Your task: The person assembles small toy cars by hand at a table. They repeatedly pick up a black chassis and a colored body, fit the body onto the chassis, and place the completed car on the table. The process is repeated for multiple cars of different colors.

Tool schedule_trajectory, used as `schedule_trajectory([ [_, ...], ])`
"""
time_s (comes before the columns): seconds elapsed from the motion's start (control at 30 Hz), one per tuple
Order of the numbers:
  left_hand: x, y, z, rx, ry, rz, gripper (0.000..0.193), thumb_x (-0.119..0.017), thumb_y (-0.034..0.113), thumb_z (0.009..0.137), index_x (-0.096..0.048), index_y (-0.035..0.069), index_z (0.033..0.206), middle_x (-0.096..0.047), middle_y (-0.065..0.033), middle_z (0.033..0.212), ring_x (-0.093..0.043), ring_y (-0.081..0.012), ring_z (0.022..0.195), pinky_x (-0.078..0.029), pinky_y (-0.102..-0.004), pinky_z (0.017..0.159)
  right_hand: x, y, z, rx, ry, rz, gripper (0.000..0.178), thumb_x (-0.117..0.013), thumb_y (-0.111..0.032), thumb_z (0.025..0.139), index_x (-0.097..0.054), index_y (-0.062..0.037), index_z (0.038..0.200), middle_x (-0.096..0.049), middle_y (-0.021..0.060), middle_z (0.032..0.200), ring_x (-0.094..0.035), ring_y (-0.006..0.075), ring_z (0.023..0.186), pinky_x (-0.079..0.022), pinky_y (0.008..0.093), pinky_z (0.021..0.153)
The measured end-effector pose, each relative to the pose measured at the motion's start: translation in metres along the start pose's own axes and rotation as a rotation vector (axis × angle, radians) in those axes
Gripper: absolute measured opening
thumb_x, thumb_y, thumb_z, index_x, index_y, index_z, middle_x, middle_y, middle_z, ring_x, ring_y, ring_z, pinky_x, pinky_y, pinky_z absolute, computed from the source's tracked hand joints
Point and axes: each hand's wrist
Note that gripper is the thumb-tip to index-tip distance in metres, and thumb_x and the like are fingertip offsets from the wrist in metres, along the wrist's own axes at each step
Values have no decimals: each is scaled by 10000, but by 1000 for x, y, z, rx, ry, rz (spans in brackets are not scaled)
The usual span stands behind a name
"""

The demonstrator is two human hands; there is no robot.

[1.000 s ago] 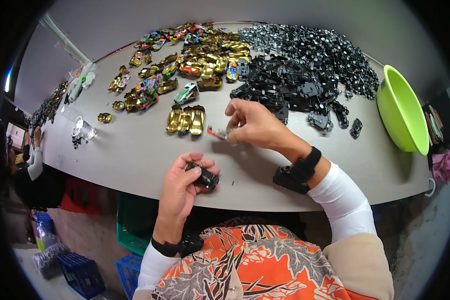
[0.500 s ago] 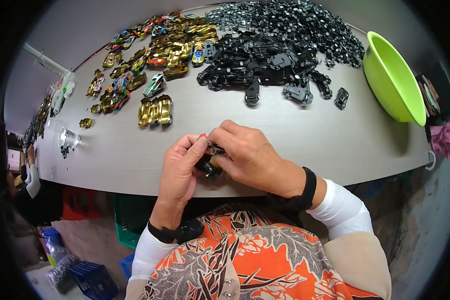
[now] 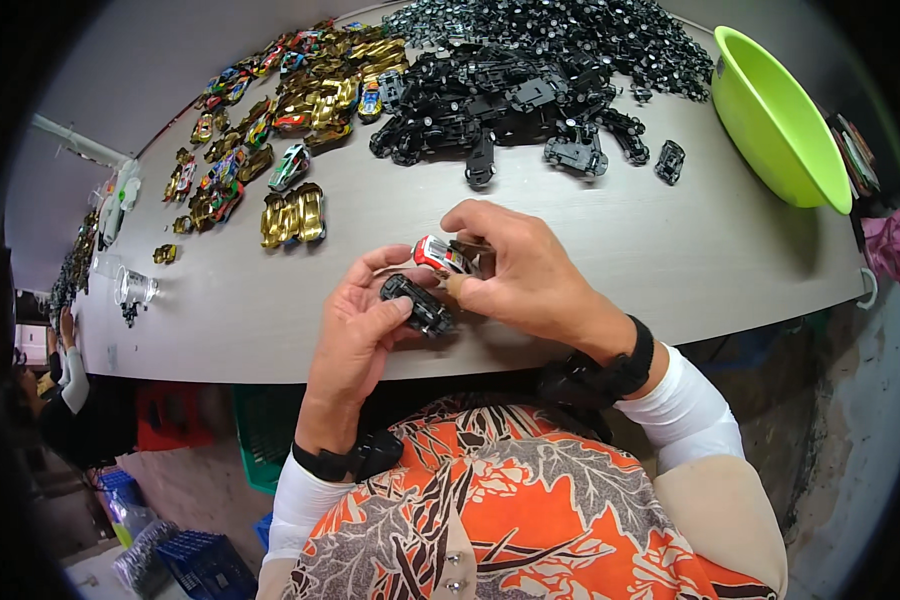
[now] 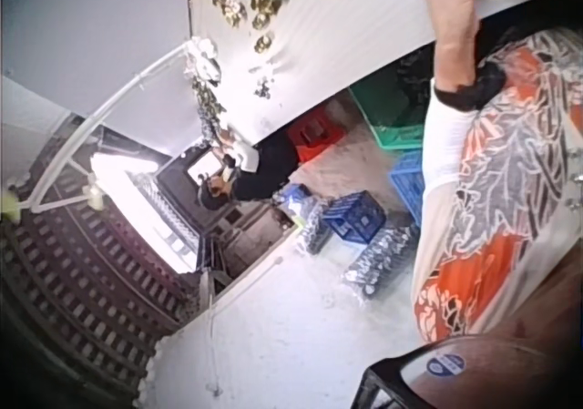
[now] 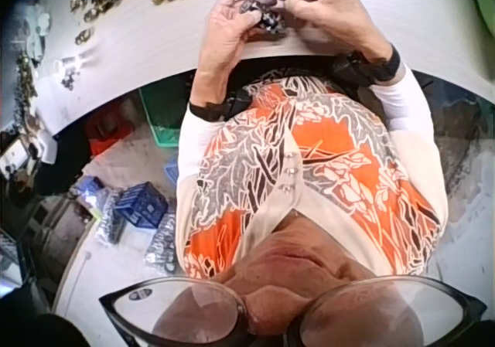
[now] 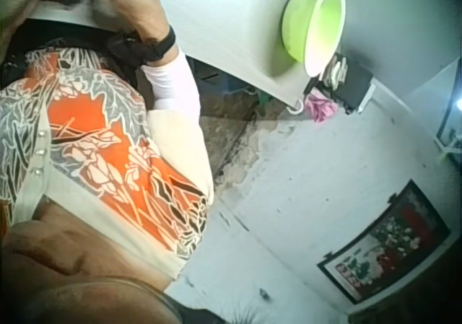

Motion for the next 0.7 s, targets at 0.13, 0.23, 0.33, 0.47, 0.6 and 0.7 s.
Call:
schedule_trajectory([
  [0.13,9,0,1,59,-8,-41,268,-540,59,859,-506,-15,1115,-600,-126,1005,-638,-226,883,-585,-360,688,4,-7,-5,393,-2,-410,323,-617,-1,663,-567,-31,980,-533,81,838,-575,231,652,-477,310,560],
  [0.23,5,5,-2,164,-49,-122,211,-527,150,909,-548,-4,1052,-609,-103,930,-633,-201,850,-593,-376,620,-5,-7,-6,561,-5,-527,310,-609,5,672,-560,-51,973,-530,79,860,-582,245,724,-494,328,584],
  [0.33,3,3,-3,191,-98,-133,191,-568,166,899,-577,1,996,-609,-71,862,-616,-149,806,-585,-346,633,-10,-5,-4,606,53,-449,292,-616,8,680,-553,-45,960,-544,89,865,-582,258,717,-491,314,584],
  [0.47,-6,3,-4,1,18,30,116,-630,71,844,-609,-22,911,-587,-63,963,-596,-119,774,-551,-273,634,-3,-4,-14,-96,114,28,253,-664,-16,738,-528,-23,951,-573,58,815,-563,95,688,-461,229,602],
  [0.6,-11,-6,-7,-296,17,459,115,-668,18,780,-639,-5,889,-561,-69,1072,-581,-120,823,-470,-212,644,-10,-5,-14,-256,57,612,294,-705,-70,767,-519,-22,990,-572,17,840,-535,64,724,-446,202,624],
  [0.7,-17,-5,-9,-428,15,684,150,-684,12,764,-637,-12,905,-539,-64,1117,-558,-74,830,-454,-178,634,-14,-7,-14,-289,69,640,295,-703,-70,768,-520,-30,996,-572,14,843,-528,48,732,-442,192,627],
])
Point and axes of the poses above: each hand's wrist, its own z-axis towards the middle knuckle, its own x-axis out of the back of the hand, y = z × x
